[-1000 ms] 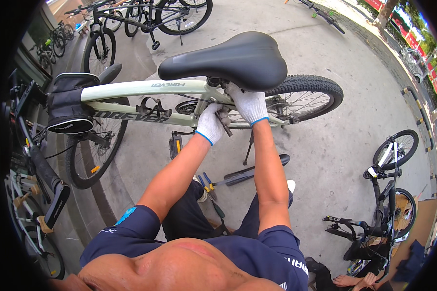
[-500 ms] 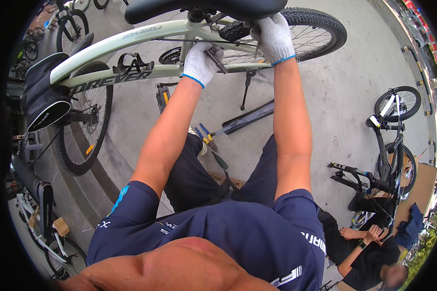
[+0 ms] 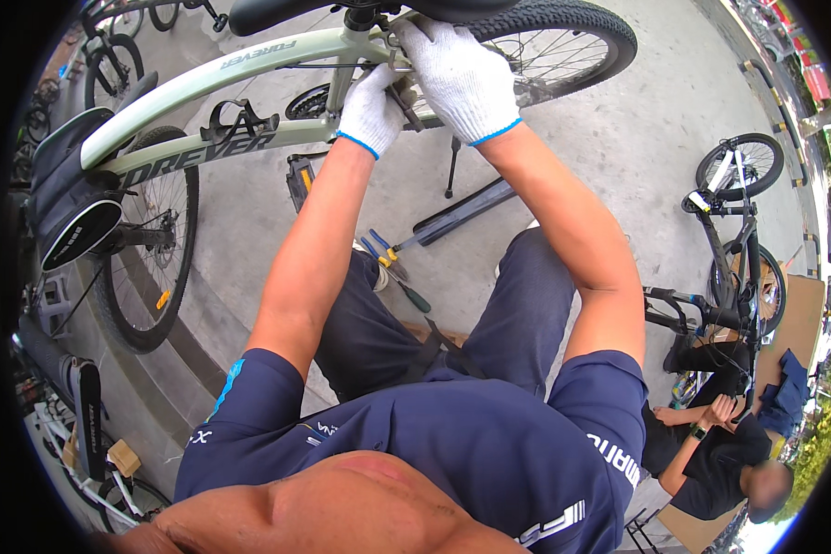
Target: The person retrieves a bicycle mudguard from a shelf, walks outside, and installs it on the rear wheel of a bicycle. They use a wrench to tighten bolts and secure the mudguard in place.
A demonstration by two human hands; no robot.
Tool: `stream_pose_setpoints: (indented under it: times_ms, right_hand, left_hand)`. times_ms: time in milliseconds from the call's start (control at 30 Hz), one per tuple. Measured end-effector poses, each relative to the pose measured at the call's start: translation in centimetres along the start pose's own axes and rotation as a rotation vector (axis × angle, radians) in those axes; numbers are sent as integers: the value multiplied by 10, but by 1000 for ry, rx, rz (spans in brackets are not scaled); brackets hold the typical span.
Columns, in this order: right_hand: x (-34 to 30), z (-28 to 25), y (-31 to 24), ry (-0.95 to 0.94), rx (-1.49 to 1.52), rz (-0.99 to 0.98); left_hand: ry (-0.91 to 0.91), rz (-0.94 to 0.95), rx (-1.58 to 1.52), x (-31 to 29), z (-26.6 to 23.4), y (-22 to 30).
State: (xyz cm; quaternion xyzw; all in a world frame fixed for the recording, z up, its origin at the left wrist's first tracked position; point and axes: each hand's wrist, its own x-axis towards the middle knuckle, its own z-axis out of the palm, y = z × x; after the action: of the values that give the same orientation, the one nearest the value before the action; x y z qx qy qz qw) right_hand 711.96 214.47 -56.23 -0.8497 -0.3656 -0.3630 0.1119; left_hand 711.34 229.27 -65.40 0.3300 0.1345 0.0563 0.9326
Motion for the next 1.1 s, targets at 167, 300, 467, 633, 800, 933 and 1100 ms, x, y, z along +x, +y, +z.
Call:
stream_pose_setpoints:
  times_ms: [167, 300, 467, 633, 800, 933, 1100]
  right_hand:
    - [25, 2, 10, -261, -311, 26]
    - [42, 14, 30, -124, -255, -117]
    - [24, 27, 36, -120, -207, -40]
    - [12, 42, 37, -242, -239, 80]
    - [-5, 60, 44, -190, -136, 158]
    - [0, 59, 40, -233, -139, 188]
    - [-1, 23, 21, -191, 93, 205]
  left_hand:
    - [65, 15, 187, 3, 9, 0]
    - [187, 69, 336, 3, 20, -4]
    - [206, 159, 347, -2, 28, -2]
    - [232, 127, 385, -1, 27, -3]
    - [238, 170, 400, 4, 20, -10]
    - [231, 206, 353, 7, 21, -9]
    - [189, 143, 395, 6, 17, -7]
